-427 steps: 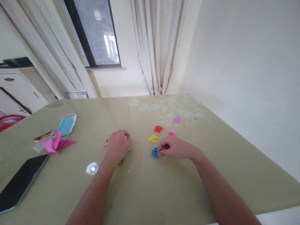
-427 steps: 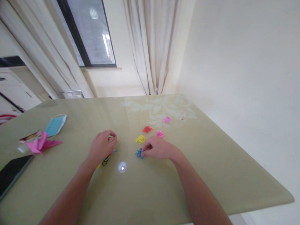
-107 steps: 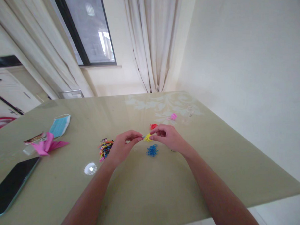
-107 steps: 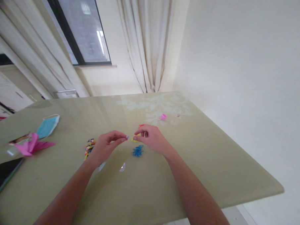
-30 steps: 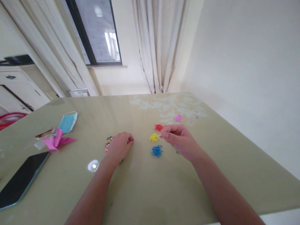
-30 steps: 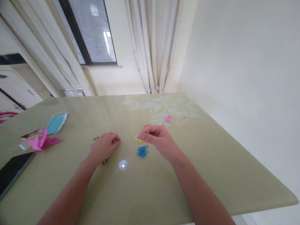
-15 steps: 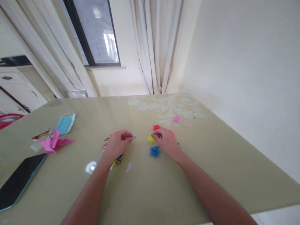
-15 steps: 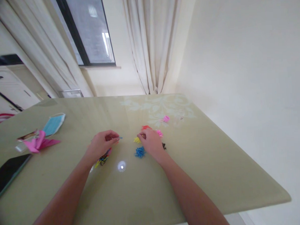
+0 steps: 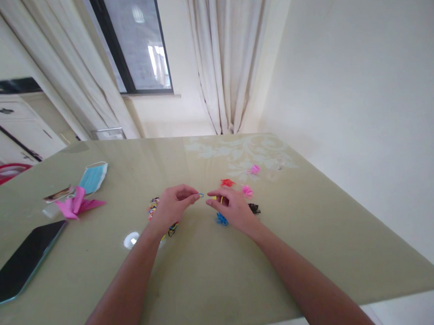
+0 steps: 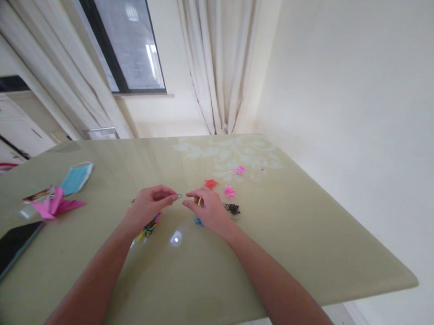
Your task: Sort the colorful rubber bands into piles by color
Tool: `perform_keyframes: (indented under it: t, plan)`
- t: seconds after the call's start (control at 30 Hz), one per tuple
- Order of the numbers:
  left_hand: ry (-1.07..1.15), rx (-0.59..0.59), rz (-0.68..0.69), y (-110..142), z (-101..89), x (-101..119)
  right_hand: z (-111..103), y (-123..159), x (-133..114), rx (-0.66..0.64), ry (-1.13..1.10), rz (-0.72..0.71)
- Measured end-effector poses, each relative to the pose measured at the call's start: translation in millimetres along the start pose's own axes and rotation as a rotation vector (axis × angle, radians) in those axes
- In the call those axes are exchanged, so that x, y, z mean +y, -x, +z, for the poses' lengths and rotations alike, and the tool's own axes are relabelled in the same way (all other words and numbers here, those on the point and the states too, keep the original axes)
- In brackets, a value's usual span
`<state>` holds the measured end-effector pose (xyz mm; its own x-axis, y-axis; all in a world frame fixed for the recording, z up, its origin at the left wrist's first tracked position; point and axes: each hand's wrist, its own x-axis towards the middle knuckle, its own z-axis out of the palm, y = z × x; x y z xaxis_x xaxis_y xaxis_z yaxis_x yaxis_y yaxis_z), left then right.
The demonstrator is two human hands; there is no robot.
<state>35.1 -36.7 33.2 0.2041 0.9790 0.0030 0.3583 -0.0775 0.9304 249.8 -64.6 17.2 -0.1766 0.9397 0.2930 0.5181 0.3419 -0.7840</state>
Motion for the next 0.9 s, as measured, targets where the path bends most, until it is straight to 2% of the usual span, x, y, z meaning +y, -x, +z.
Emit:
perform_keyframes:
  t: [0.2, 0.37, 0.63, 0.9]
  plan:
    - [0.12, -0.128, 0.076, 2, 7.8, 6, 0, 0, -2, 0.014, -0.095, 0.006]
    - [0.166, -0.203, 0.077, 2, 12.1, 3, 0, -1, 0, 0.039, -0.144, 0.058]
    - [0.183, -0.249, 0.086, 1, 15.4, -4, -1, 1, -7, -0.003, -0.196, 0.052]
    - [0.163, -0.196, 0.089, 1, 11.5, 0, -2, 2, -9, 0.004, -0.234, 0.081]
